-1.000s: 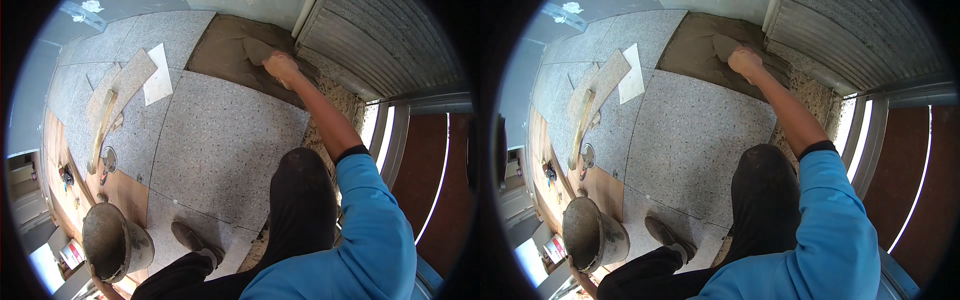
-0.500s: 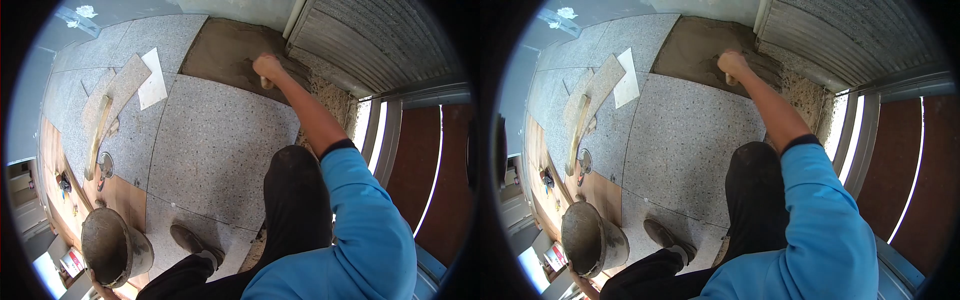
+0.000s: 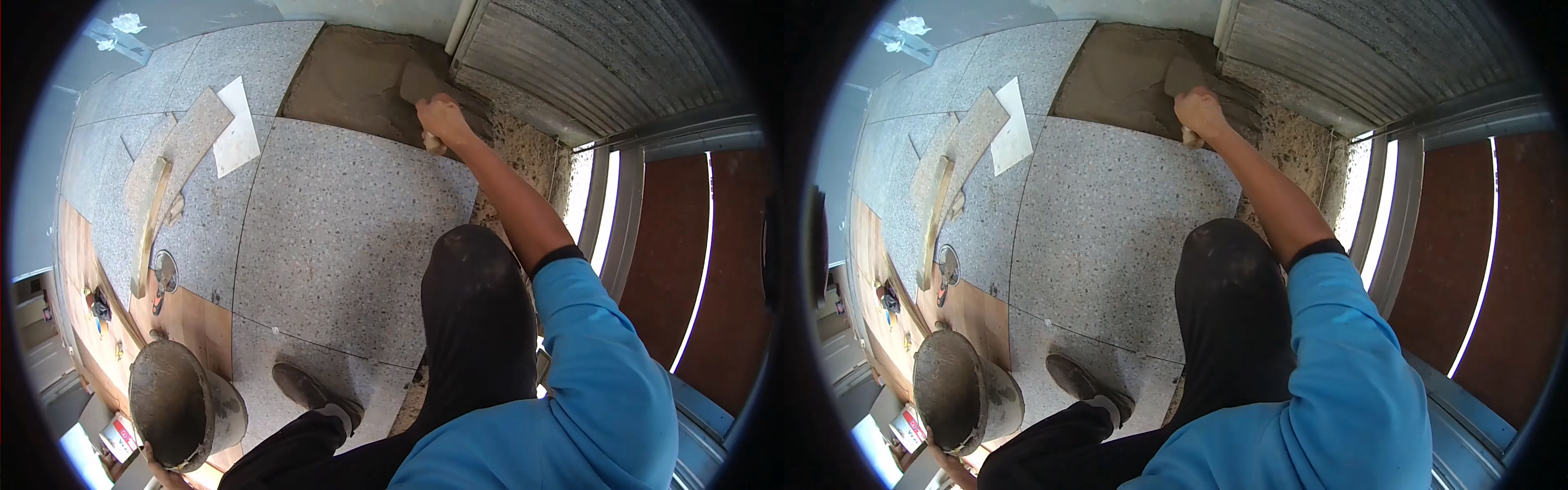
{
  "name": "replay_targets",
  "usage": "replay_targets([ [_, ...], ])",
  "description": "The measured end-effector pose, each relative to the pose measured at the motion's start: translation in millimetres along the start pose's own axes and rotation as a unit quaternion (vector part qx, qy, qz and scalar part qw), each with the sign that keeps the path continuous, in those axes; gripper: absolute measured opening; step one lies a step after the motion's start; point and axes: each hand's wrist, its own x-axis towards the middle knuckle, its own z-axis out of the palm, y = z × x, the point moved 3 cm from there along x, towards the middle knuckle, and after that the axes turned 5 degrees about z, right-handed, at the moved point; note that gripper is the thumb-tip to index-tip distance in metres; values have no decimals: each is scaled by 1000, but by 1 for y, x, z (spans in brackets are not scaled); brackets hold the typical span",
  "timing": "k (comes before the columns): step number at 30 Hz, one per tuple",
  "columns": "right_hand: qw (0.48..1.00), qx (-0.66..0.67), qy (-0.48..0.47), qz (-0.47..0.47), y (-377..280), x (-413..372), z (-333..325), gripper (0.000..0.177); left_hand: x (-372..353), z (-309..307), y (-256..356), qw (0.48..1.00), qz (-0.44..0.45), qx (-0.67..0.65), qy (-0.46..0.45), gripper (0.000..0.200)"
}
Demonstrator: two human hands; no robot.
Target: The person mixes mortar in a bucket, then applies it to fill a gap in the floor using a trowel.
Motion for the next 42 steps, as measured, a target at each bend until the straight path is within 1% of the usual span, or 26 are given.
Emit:
replay_targets([
  [1,991,-98,58,-76,2,2,3,19,-1,-2,0,1000,1,0,-1,63],
  [2,995,-61,58,-52,17,20,25,18,-2,-3,0,1000,-2,2,-4,63],
  [3,998,-23,57,-28,42,48,70,17,-1,-5,1,1000,1,5,-4,63],
  [5,993,118,10,19,64,49,92,18,7,-13,1,1000,6,11,-2,63],
  [6,972,200,-61,103,54,35,60,20,10,-15,1,1000,17,18,3,64],
  [7,911,301,-152,239,32,4,10,21,12,-17,-2,999,27,26,9,65],
  [8,855,362,-199,314,22,-20,-18,23,12,-25,-3,999,35,37,17,65],
  [10,802,422,-217,362,13,-38,-58,28,32,-56,-8,997,40,53,35,64],
  [13,833,437,-180,289,26,-24,-69,30,27,-57,-7,997,48,51,39,62],
  [14,825,457,-178,281,33,-10,-62,32,22,-51,-6,997,44,50,46,63],
  [17,836,420,-262,238,52,11,-25,33,10,-38,0,996,41,51,65,65],
  [20,863,331,-295,241,31,-32,-57,32,1,-22,3,994,33,51,91,67],
  [21,881,314,-275,225,22,-44,-64,32,-5,-12,6,992,27,49,110,67],
  [23,911,281,-230,195,10,-60,-72,33,-29,39,16,982,-2,51,182,69],
  [24,961,217,-164,54,7,-57,-59,33,-58,102,26,962,-41,57,263,69],
  [26,986,100,-118,-62,-16,-53,-41,35,-93,174,42,931,-84,55,351,71],
  [27,988,55,-139,-37,-30,-48,-39,36,-92,178,41,933,-83,57,347,71],
  [29,989,45,-133,-42,-19,-43,-2,38,-95,190,42,932,-77,64,347,72],
  [30,989,61,-134,-12,-14,-48,-1,38,-100,197,44,930,-72,72,353,72],
  [31,988,78,-134,18,-9,-53,0,39,-100,190,41,929,-69,75,356,71],
  [33,971,144,-132,138,12,-77,-46,40,-82,168,34,938,-63,81,331,69],
  [35,996,8,-89,15,51,-83,-35,40,-60,138,24,951,-49,89,293,66],
  [36,994,47,-80,65,65,-85,-37,39,-47,114,22,960,-37,88,262,65],
  [38,977,128,-64,160,42,-89,-97,37,-17,66,16,978,3,89,190,63],
  [41,985,38,-108,128,43,-81,-98,34,30,12,10,989,52,105,95,59],
  [42,988,44,-100,107,43,-80,-103,32,43,-5,10,987,73,119,75,58],
])
